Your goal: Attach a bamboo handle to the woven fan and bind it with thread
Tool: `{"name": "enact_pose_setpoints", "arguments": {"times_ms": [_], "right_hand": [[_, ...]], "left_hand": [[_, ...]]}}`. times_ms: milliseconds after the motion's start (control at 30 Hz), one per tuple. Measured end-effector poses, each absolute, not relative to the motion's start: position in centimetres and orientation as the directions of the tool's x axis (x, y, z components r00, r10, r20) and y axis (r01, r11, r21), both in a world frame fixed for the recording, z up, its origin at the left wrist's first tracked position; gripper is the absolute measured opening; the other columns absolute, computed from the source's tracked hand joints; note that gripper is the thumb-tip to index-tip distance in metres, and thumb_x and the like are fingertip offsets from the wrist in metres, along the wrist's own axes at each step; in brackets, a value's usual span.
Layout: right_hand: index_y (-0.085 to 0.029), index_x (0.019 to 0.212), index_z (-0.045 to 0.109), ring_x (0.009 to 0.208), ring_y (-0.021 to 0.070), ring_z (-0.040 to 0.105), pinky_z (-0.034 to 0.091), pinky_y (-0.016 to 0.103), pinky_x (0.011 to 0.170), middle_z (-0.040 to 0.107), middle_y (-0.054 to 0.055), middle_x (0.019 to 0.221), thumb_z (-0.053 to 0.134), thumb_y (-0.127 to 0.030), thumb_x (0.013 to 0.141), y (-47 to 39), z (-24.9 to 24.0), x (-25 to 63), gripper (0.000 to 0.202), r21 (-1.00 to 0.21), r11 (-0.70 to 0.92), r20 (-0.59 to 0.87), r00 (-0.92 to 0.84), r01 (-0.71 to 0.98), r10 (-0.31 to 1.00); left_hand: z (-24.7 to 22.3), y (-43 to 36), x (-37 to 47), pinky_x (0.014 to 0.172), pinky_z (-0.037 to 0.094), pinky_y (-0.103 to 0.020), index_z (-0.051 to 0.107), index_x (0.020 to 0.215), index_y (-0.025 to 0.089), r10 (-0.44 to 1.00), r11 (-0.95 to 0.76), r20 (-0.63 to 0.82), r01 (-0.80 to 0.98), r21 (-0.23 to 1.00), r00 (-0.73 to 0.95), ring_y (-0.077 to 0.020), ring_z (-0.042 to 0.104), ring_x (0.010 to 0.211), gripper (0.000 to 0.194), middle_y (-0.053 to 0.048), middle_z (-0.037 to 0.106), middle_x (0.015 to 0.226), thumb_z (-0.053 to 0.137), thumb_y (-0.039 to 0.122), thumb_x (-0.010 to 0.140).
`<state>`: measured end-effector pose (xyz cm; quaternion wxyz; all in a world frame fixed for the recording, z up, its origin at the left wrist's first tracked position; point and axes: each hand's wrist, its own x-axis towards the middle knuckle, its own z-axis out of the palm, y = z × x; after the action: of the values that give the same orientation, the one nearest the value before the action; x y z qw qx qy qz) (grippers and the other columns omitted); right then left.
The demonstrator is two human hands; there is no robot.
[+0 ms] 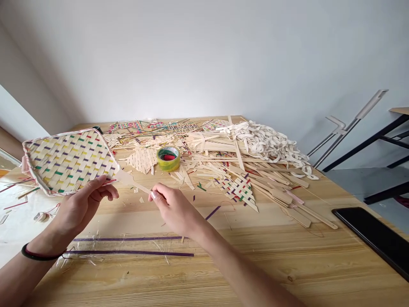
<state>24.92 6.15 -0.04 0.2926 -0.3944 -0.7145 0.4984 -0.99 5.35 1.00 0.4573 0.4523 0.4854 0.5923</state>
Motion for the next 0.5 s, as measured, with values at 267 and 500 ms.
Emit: {"name": "enact_pose_setpoints", "arguments": {"times_ms": [267,500], "right_hand": [[-0.023,0.095,0.059,0.062,0.0146,0.037,0.028,0.031,0.061,0.041,-0.006,0.069,0.046,-0.043,0.114,5.8,-0.2,24.7,0.031,-0.941,0.173,-0.008,-0.530,0.290,0.848],[-0.022,0.090,0.057,0.066,0.0141,0.042,0.033,0.030,0.066,0.049,-0.004,0.074,0.051,-0.041,0.114,5.3,-0.2,24.4,0.031,-0.934,0.221,0.025,-0.567,0.279,0.823]], "left_hand": [[1.1,4.6,0.0,0.059,0.057,-0.032,0.081,0.081,0.016,0.982,-0.144,0.137,-0.048,0.988,-0.127,-0.0216,0.072,0.063,0.034,-0.006,0.077,0.069,0.095,0.047,0.081],[0.9,4.4,0.2,0.055,0.054,-0.031,0.078,0.083,0.019,0.980,-0.175,0.172,-0.020,0.984,-0.097,-0.0186,0.066,0.056,0.023,-0.001,0.073,0.069,0.094,0.036,0.082]]}}
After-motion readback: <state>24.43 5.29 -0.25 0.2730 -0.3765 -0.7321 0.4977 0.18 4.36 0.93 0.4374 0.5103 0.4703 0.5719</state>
